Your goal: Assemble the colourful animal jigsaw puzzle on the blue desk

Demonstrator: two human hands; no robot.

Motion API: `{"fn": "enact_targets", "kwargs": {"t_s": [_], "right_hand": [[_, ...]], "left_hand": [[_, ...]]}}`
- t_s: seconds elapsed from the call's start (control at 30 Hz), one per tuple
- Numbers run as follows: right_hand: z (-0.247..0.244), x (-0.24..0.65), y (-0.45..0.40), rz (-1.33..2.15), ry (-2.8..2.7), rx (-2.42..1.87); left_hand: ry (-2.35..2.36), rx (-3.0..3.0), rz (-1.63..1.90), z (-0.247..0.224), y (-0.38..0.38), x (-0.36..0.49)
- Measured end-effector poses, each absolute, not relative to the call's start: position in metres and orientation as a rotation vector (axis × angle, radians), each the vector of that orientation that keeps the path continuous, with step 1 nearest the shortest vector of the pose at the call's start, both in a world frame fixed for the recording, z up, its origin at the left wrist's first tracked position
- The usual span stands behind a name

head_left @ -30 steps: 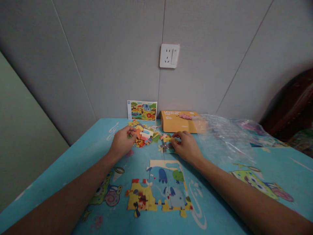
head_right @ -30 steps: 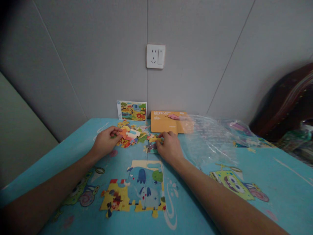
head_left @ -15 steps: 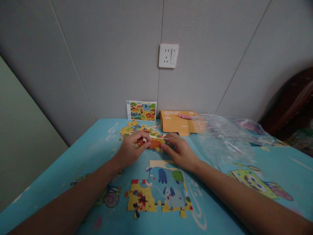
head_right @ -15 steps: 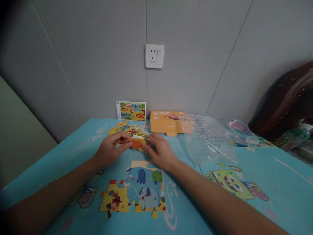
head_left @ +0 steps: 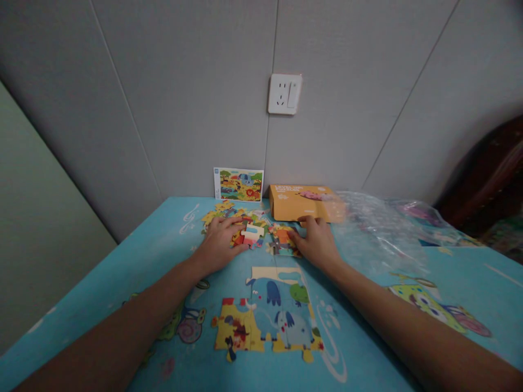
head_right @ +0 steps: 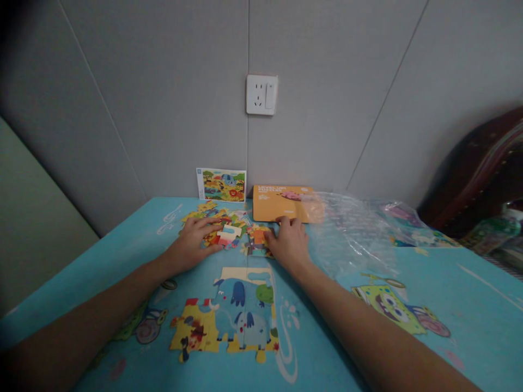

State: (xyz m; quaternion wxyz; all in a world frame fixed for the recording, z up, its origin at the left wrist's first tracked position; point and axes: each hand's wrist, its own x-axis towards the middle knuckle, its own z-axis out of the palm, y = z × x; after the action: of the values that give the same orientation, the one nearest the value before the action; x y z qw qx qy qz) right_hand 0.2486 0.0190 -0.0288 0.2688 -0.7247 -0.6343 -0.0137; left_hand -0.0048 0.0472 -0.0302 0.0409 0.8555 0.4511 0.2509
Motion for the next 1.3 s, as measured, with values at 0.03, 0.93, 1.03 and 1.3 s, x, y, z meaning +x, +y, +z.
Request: {"fn": "enact_targets", "kwargs": {"t_s": [0.03, 0.93, 1.03, 1.3], "right_hand": [[-0.029, 0.248, 0.018, -0.039, -1.709, -1.935], [-0.009, 0.21, -0.021, 0.465, -2.185, -0.93], [-0.01, 0.209, -0.024, 0.479, -2.25, -0.905], [-0.009, 0.213, -0.023, 0.473, -2.303, -0.886]], "left_hand": [[1.384, 2.624, 0.754, -0.031, 0.047, -0.005], [0.728, 2.04, 0.635, -0.003, 0.018, 0.003], [0.668, 1.998, 0.461, -0.001, 0.021, -0.003], [0.725, 2.117, 0.241, 0.002, 0.025, -0.015]]}}
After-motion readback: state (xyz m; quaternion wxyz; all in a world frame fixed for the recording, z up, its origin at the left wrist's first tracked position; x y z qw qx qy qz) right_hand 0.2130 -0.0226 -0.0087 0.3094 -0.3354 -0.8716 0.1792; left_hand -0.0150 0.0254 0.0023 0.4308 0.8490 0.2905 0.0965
